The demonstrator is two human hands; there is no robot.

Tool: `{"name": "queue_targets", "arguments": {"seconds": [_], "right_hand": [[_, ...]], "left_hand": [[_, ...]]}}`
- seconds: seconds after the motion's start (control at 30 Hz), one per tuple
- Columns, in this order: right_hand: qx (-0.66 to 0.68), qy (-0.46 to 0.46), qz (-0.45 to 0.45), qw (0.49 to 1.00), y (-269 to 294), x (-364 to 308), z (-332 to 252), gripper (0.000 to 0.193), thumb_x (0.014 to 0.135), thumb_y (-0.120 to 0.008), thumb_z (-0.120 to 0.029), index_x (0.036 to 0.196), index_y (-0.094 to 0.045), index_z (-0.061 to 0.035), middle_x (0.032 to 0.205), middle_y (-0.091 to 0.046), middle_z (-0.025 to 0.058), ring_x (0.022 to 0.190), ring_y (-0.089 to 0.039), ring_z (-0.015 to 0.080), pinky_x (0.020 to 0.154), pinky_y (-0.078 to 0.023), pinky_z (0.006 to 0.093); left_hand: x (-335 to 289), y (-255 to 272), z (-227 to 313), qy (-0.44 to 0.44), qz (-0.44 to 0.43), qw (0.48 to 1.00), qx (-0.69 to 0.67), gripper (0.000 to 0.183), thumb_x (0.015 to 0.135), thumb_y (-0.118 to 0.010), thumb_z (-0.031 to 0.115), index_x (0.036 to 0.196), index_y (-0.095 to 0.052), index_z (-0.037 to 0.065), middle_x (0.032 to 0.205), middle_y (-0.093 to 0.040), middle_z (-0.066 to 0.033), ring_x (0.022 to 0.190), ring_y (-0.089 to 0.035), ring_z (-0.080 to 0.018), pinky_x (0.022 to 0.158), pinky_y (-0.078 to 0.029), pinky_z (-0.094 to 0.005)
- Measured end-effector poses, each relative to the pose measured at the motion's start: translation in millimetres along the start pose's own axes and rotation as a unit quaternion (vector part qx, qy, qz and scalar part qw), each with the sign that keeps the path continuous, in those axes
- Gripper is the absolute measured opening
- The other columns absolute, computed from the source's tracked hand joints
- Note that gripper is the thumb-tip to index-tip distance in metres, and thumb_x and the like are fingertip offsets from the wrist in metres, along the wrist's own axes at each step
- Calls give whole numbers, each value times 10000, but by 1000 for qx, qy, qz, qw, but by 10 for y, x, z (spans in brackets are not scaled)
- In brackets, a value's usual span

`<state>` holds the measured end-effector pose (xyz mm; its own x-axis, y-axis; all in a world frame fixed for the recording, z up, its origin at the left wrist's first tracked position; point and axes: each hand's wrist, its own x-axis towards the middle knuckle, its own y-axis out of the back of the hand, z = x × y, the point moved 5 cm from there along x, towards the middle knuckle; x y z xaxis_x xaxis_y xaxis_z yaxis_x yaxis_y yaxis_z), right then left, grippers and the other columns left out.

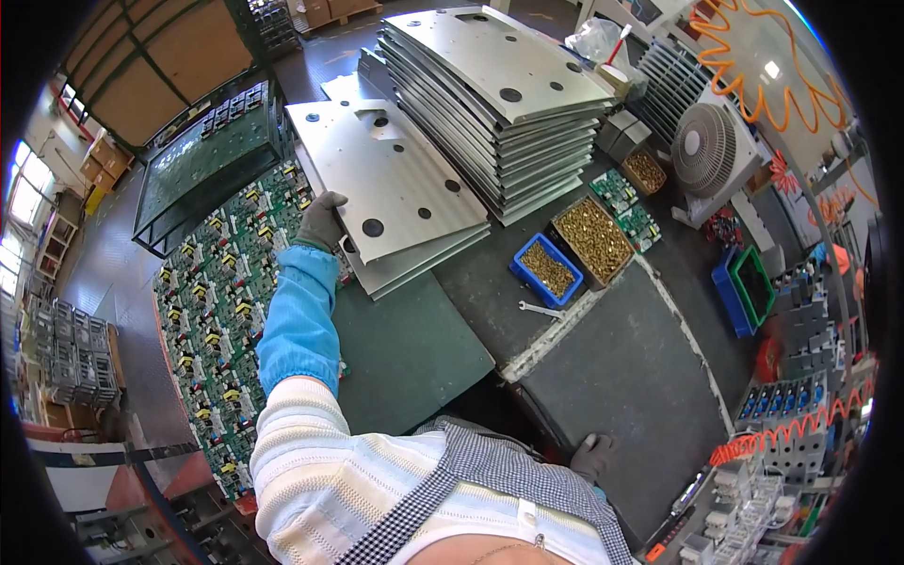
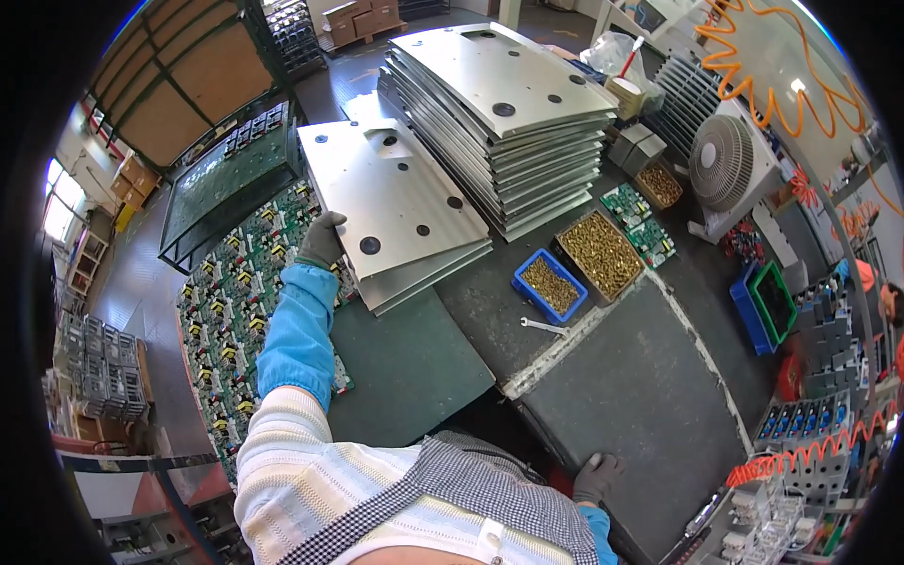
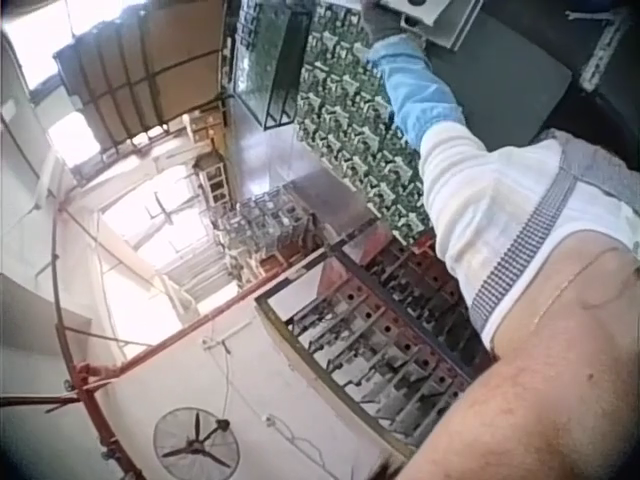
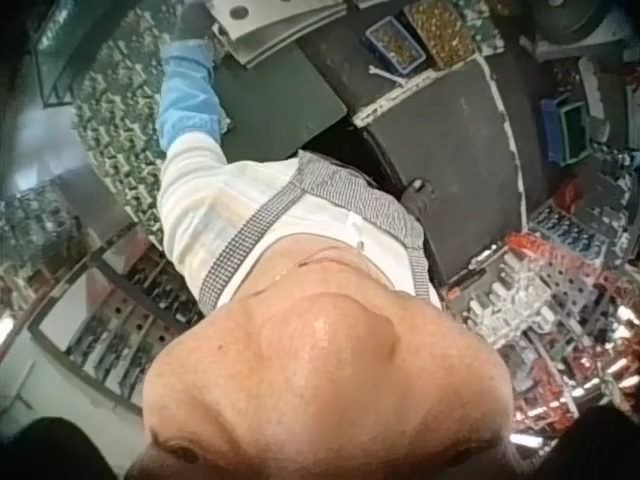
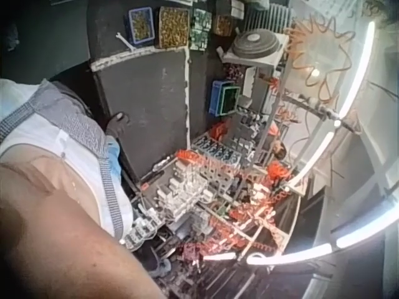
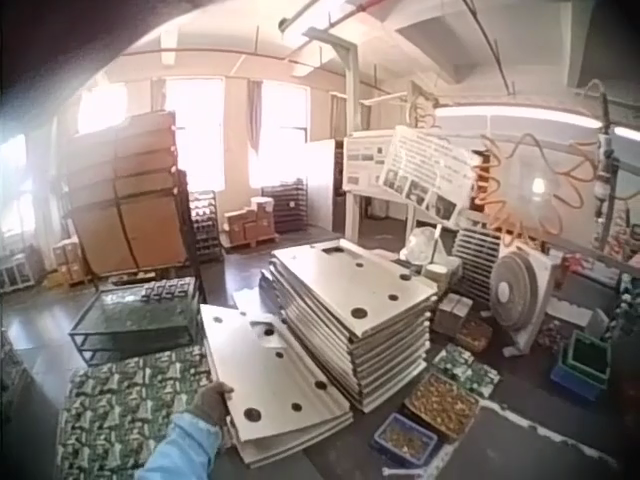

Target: The person assembles electronic components and heat sinks onto a metal chassis by securing them with screws using power screwdrivers.

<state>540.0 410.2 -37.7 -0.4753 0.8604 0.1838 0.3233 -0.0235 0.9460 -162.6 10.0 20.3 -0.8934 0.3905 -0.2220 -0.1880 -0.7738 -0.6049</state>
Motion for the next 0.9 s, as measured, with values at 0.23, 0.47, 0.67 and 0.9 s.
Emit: {"name": "queue_targets", "arguments": {"seconds": [0.23, 0.47, 0.67, 0.9], "right_hand": [[37, -2, -39, 999, 116, 28, 106, 243, 883, -671, -248, 1004, -654, -38, 1135, -598, 234, 1089, -547, 437, 920, -451, 546], [247, 376, 100, 887, 1054, 777, -1031, 662, 736, -810, -156, 1315, -504, -61, 1397, -479, 241, 1249, -512, 455, 1033, -450, 553], [198, 537, 193, 797, 1948, 1043, -1102, 415, 780, -763, -183, 1170, -637, -116, 1277, -614, 121, 1241, -559, 335, 1041, -434, 572], [378, 533, 99, 751, 2487, 829, 417, 322, 768, -753, -124, 1078, -687, -67, 1068, -707, 120, 1004, -694, 327, 901, -551, 460]], "left_hand": [[-1589, -494, -143, -89, -2, 996, 2, 708, 816, -640, 225, 1413, -438, -98, 1328, -597, -222, 1200, -609, -344, 1062, -493, -445], [-3210, -1452, -951, -68, -45, 997, 5, 776, 759, -666, 266, 1428, -444, -61, 1331, -593, -223, 1189, -618, -361, 1026, -520, -471], [-4222, -2886, -1654, -42, -123, 989, 69, 773, 764, -650, 298, 1425, -447, -47, 1269, -625, -201, 1154, -636, -335, 969, -538, -438], [-5205, -4421, -2160, -48, -182, 959, 214, 605, 842, -574, 330, 1283, -576, -83, 1171, -676, -190, 1045, -675, -279, 905, -528, -374]]}}
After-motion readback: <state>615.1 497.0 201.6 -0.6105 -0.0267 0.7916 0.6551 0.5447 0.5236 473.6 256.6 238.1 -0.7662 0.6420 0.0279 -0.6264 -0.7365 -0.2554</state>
